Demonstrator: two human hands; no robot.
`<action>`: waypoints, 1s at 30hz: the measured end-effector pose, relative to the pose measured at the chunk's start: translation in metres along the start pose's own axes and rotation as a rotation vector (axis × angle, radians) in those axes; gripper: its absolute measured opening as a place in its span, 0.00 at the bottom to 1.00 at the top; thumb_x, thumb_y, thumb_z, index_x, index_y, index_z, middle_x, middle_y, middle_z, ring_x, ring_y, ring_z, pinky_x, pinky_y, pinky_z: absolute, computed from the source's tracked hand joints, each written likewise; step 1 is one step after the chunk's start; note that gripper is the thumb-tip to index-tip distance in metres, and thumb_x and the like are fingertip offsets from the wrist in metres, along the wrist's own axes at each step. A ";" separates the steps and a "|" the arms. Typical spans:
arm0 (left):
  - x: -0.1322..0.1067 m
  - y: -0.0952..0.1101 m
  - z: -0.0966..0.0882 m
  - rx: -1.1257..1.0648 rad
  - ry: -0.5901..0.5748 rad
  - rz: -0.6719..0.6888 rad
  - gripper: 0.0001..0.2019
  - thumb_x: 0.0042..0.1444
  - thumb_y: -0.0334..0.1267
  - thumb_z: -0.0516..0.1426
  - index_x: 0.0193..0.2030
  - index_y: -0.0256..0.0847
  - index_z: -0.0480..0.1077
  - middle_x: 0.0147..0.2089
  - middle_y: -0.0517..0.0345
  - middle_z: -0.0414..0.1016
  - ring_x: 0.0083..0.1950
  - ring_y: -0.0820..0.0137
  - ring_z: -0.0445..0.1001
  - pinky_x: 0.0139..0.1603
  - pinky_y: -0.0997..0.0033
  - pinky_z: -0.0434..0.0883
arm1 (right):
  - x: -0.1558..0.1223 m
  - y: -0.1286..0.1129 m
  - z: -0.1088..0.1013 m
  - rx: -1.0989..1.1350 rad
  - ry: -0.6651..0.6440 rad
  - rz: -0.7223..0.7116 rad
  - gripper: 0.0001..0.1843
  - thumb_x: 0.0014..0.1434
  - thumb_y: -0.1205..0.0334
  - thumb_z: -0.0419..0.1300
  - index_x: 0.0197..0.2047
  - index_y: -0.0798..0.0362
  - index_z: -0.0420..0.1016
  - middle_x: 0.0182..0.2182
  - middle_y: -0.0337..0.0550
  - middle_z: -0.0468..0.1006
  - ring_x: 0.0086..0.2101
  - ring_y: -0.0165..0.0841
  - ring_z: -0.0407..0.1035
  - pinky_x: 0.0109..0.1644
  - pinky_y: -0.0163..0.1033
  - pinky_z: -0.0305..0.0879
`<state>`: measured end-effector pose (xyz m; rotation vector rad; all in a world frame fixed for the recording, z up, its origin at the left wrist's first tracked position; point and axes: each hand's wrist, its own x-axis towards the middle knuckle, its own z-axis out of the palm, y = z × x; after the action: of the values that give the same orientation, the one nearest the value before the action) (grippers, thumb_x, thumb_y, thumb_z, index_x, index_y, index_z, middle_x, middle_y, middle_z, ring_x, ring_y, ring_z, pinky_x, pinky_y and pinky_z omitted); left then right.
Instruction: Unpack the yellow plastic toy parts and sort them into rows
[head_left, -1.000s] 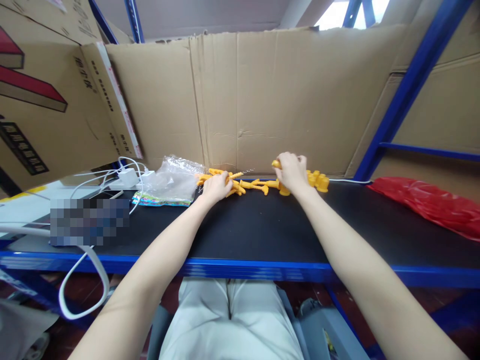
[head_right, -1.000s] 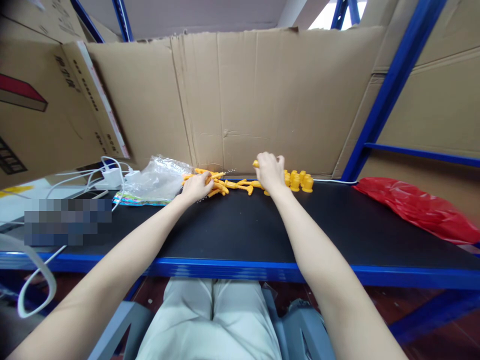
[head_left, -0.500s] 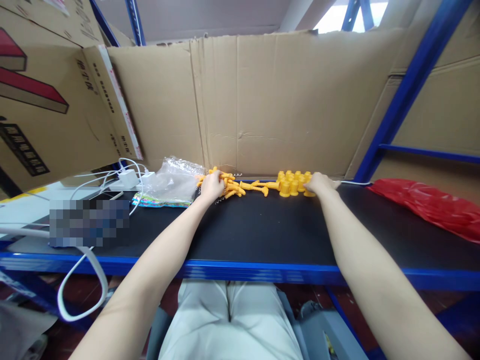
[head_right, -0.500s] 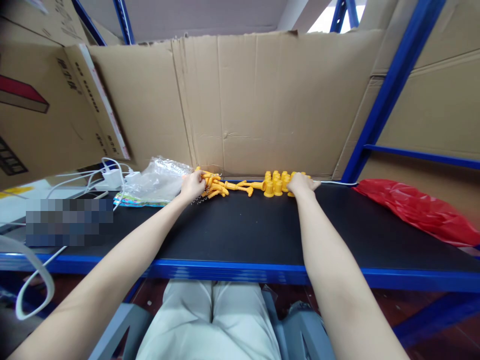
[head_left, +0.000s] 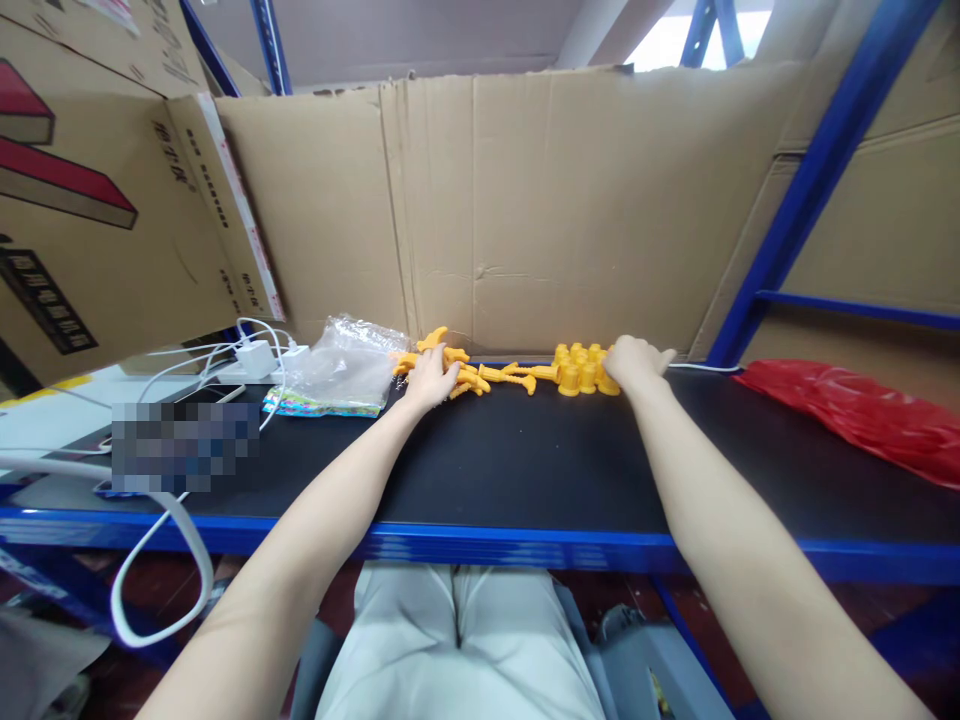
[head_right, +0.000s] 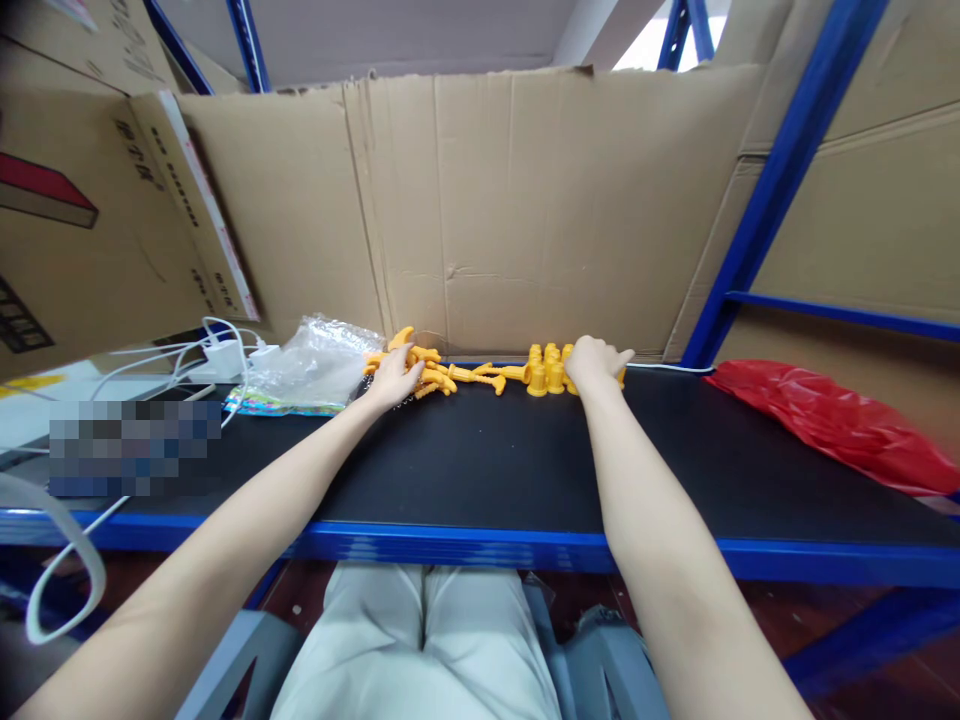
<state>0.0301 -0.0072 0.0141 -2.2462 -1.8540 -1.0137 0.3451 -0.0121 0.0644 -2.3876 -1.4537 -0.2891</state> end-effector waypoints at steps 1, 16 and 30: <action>-0.001 0.001 0.001 0.014 -0.016 -0.003 0.27 0.60 0.47 0.47 0.63 0.35 0.56 0.59 0.40 0.65 0.61 0.57 0.63 0.59 0.56 0.62 | -0.002 -0.003 -0.001 0.001 0.027 -0.029 0.15 0.55 0.67 0.53 0.43 0.59 0.75 0.42 0.58 0.76 0.44 0.44 0.68 0.51 0.53 0.51; -0.012 0.010 0.002 0.294 0.002 0.069 0.23 0.64 0.46 0.45 0.63 0.42 0.57 0.54 0.43 0.65 0.56 0.56 0.65 0.52 0.59 0.65 | -0.035 -0.046 0.041 -0.167 0.275 -0.818 0.16 0.60 0.68 0.48 0.43 0.62 0.74 0.43 0.58 0.76 0.48 0.44 0.62 0.57 0.60 0.44; -0.014 0.012 0.006 0.229 -0.007 0.077 0.26 0.64 0.50 0.40 0.64 0.41 0.57 0.70 0.45 0.50 0.68 0.53 0.50 0.62 0.42 0.54 | -0.031 -0.047 0.053 -0.270 0.276 -0.845 0.15 0.53 0.74 0.52 0.42 0.59 0.75 0.38 0.51 0.76 0.43 0.40 0.65 0.60 0.64 0.38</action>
<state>0.0429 -0.0200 0.0069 -2.1701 -1.7695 -0.7412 0.2891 0.0022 0.0127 -1.6574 -2.3014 -1.0141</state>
